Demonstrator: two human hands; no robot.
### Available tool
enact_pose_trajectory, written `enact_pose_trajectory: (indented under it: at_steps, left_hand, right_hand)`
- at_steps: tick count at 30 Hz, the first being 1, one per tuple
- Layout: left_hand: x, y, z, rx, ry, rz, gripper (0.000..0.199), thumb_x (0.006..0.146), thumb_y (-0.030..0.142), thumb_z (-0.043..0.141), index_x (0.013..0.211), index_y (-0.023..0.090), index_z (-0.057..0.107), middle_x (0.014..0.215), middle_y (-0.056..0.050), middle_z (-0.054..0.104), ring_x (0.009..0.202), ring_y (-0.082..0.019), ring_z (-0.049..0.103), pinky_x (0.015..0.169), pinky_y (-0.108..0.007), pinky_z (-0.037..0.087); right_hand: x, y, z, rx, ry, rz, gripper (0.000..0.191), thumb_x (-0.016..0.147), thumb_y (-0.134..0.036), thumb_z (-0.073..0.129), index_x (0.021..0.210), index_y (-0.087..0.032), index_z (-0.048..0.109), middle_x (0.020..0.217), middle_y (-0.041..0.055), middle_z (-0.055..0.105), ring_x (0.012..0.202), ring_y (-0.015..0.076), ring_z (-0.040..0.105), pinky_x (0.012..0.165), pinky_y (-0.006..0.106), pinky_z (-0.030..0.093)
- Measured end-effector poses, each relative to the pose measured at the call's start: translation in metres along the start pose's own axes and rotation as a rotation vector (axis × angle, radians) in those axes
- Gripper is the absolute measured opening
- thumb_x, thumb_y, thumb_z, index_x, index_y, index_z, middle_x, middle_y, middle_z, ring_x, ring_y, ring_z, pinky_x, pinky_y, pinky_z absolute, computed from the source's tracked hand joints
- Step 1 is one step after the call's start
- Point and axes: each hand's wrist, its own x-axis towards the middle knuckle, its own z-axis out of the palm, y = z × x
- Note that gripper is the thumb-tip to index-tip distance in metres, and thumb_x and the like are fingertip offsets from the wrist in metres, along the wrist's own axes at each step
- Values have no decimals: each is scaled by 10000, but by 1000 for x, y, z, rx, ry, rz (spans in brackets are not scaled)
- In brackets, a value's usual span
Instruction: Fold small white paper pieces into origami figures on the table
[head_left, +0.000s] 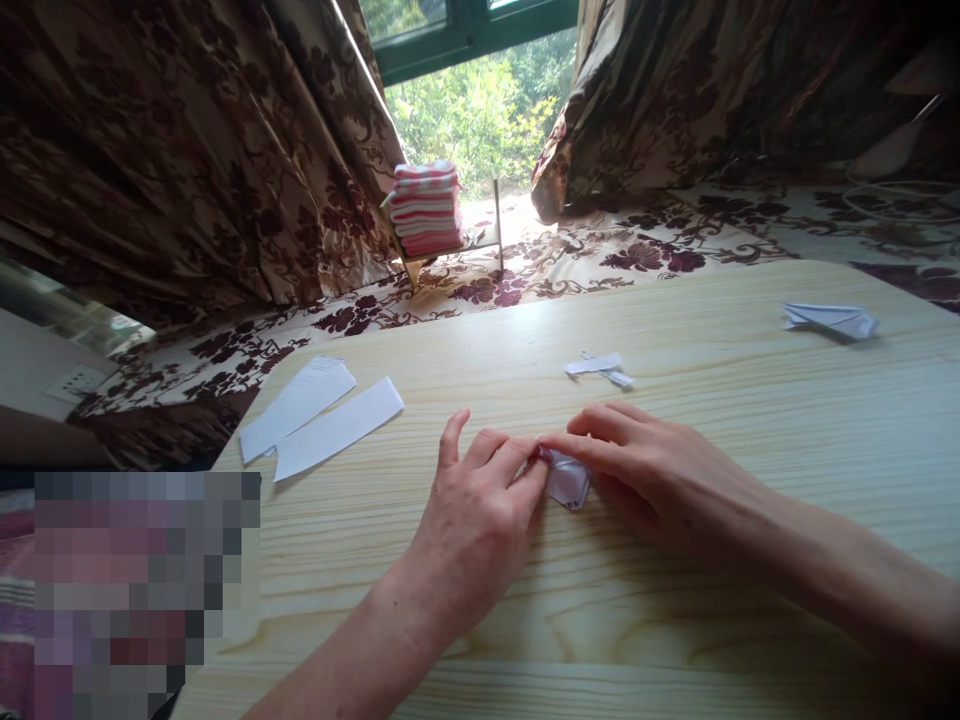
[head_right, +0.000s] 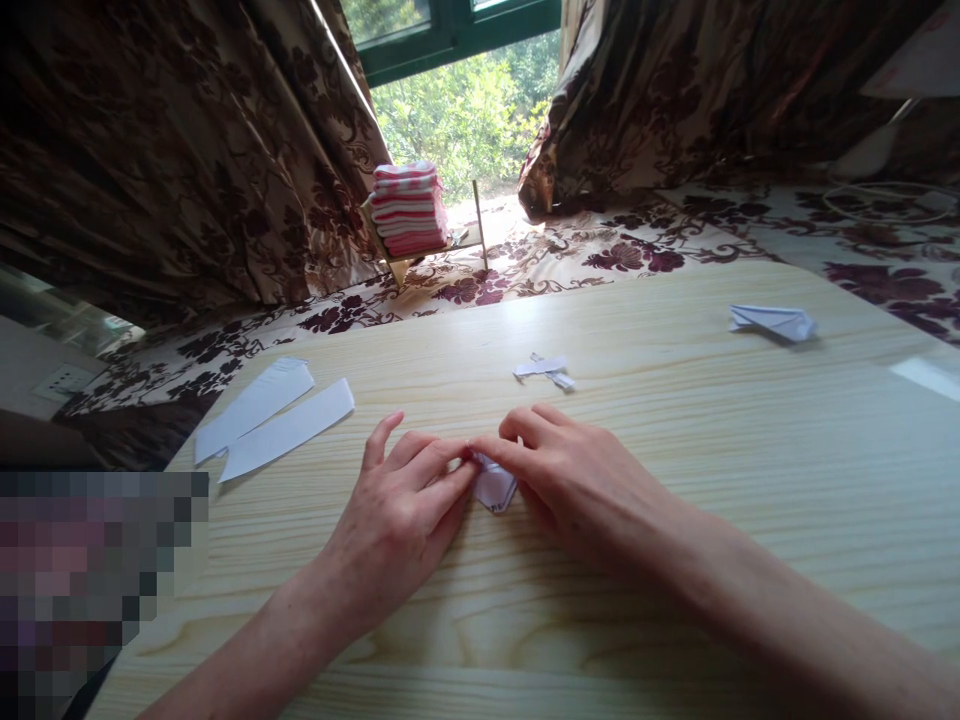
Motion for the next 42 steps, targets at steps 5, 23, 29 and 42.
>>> enact_pose_trajectory:
  at_steps: [5, 23, 29, 42]
  left_hand:
    - [2, 1, -3, -25, 7, -28, 153, 905, 165, 500, 944, 167, 648, 970, -15, 704, 923, -191, 597, 1073, -502, 224]
    - [2, 2, -4, -45, 54, -60, 161, 901, 168, 504, 864, 195, 659, 898, -9, 717, 870, -170, 617, 1074, -507, 232]
    - [2, 0, -5, -81, 64, -66, 128, 883, 149, 515, 832, 180, 628, 874, -6, 718, 857, -166, 615, 1074, -496, 231]
    - [2, 2, -5, -47, 51, -50, 158, 891, 164, 508, 835, 195, 652, 876, -11, 721, 835, -163, 612, 1060, -497, 251]
  right_hand:
    - [-2, 0, 1, -70, 12, -40, 490, 788, 0, 414, 1197, -222, 568, 909, 85, 563, 770, 203, 505, 599, 290, 446]
    - [-5, -1, -5, -52, -18, -56, 351, 856, -55, 400, 1082, -198, 627, 969, 104, 597, 790, 197, 525, 632, 303, 458]
    - [-6, 1, -6, -39, 37, -32, 362, 839, -52, 422, 1088, -225, 621, 950, 84, 603, 754, 170, 543, 615, 268, 453]
    - [6, -8, -2, 27, 213, 279, 196, 888, -314, 511, 826, -187, 647, 804, 50, 625, 641, 158, 578, 545, 266, 432]
